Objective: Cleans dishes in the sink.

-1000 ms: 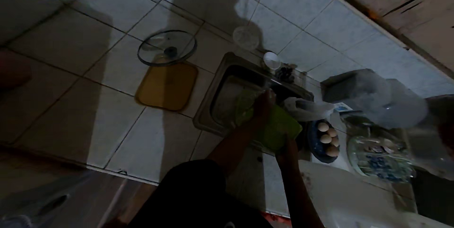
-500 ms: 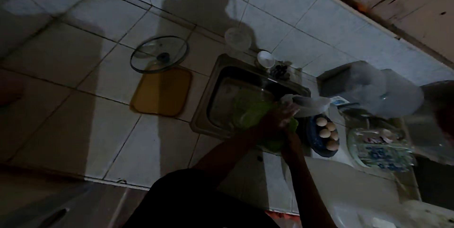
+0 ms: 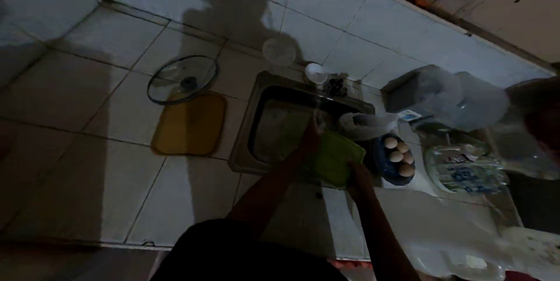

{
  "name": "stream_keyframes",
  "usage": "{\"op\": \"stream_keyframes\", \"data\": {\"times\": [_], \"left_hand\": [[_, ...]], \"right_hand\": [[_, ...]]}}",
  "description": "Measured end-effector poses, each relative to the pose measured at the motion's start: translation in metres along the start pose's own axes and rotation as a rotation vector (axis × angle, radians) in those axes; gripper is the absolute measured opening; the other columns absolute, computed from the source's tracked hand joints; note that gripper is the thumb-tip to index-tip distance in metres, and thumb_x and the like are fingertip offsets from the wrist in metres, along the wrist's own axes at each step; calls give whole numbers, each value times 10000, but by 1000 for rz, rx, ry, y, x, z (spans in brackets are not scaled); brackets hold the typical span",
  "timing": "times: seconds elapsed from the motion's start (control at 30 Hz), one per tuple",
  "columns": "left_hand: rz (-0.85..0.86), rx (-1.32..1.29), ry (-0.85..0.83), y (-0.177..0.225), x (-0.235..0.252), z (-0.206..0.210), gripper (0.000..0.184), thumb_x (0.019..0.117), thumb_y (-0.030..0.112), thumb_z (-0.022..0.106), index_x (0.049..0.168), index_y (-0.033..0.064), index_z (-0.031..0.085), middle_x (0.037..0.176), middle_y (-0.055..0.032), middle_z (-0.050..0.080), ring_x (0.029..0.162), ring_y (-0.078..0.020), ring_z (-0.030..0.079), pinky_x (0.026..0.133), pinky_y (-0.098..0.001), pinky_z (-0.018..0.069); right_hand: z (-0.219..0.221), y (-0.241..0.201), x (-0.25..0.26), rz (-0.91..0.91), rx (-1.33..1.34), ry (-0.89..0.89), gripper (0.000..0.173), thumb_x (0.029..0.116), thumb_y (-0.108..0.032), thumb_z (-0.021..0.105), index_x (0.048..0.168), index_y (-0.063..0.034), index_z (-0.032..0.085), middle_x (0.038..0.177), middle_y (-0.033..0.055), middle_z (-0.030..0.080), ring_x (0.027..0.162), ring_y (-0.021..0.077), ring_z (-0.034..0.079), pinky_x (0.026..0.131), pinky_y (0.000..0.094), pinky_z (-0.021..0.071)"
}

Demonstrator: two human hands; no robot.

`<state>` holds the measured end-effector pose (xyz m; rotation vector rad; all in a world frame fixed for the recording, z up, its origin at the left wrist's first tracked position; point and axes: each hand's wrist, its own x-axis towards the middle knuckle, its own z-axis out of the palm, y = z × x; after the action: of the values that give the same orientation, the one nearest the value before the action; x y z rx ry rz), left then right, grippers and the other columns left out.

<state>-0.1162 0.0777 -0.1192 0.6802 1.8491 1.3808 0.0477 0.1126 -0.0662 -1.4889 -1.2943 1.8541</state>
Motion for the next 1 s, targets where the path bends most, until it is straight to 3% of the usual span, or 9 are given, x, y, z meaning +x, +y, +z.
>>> {"op": "stream_keyframes", "data": {"times": [0.07, 0.17, 0.2, 0.3, 0.4, 0.53, 0.7, 0.9, 1.0], "left_hand": [[89, 91, 18, 1, -1, 12, 564, 1068, 238, 549, 1550, 29, 342, 1475, -221, 519, 1276, -325, 589, 1066, -474, 490], [99, 418, -122, 3, -23, 17, 578, 1082, 318, 480, 1555, 1, 386, 1613, -263, 338, 1499, -397, 341, 1228, -523, 274], [115, 403, -105, 2, -26, 17, 559, 1078, 275, 493, 1546, -15, 398, 1602, -296, 333, 1494, -417, 342, 1228, -501, 279], [118, 189, 66, 2, -29, 12, 395, 1077, 178, 506, 1388, -62, 546, 1393, -263, 566, 1295, -321, 567, 1105, -398, 455], [283, 374, -17, 6, -29, 6, 351, 1046, 122, 535, 1339, -40, 639, 1392, -279, 583, 1331, -386, 546, 1158, -440, 401], [488, 319, -147, 18, -33, 9, 293, 1028, 72, 544, 1253, -49, 688, 1306, -252, 652, 1270, -345, 606, 1130, -412, 439], [343, 429, -190, 22, -23, -11, 329, 1046, 55, 509, 1323, -75, 630, 1402, -285, 578, 1332, -378, 553, 1155, -419, 403], [363, 450, -314, 39, -17, -16, 301, 1054, 90, 521, 1278, -43, 673, 1368, -241, 618, 1315, -332, 572, 1144, -414, 415], [392, 438, -283, 48, -19, -17, 263, 1028, 90, 571, 1209, -36, 715, 1259, -220, 685, 1220, -304, 637, 1094, -394, 463]], "right_hand": [[5, 2, 3, 6, 30, -3, 335, 1064, -70, 467, 1384, 24, 433, 1069, 117, 628, 866, 118, 665, 740, 288, 589], [7, 1, 3, 39, 31, 11, 338, 1069, -88, 466, 1382, 36, 449, 1098, 151, 623, 890, 161, 655, 763, 322, 575], [6, -1, 4, 50, 29, 8, 357, 1069, -93, 471, 1402, 34, 437, 1127, 167, 614, 914, 180, 651, 782, 341, 570], [5, -4, -1, 84, 19, -9, 371, 1069, -103, 488, 1413, 23, 436, 1134, 174, 624, 913, 188, 660, 782, 349, 576], [3, -5, -2, 83, -36, -82, 382, 1069, -102, 487, 1423, 31, 433, 1148, 175, 618, 929, 185, 655, 801, 349, 570], [-1, -1, 3, -23, -59, -183, 372, 1063, -112, 498, 1402, 38, 469, 1152, 155, 643, 957, 162, 667, 835, 341, 579], [-7, -9, 2, -1, -108, -201, 385, 1079, -112, 477, 1431, 38, 436, 1177, 183, 626, 960, 187, 668, 840, 354, 575], [-8, -14, 4, -32, -222, -280, 392, 1075, -119, 484, 1438, 28, 453, 1222, 179, 619, 1007, 173, 652, 872, 340, 561], [-11, -16, 9, -54, -264, -296, 375, 1069, -98, 486, 1420, 33, 471, 1217, 177, 619, 1006, 167, 649, 875, 335, 557]]}}
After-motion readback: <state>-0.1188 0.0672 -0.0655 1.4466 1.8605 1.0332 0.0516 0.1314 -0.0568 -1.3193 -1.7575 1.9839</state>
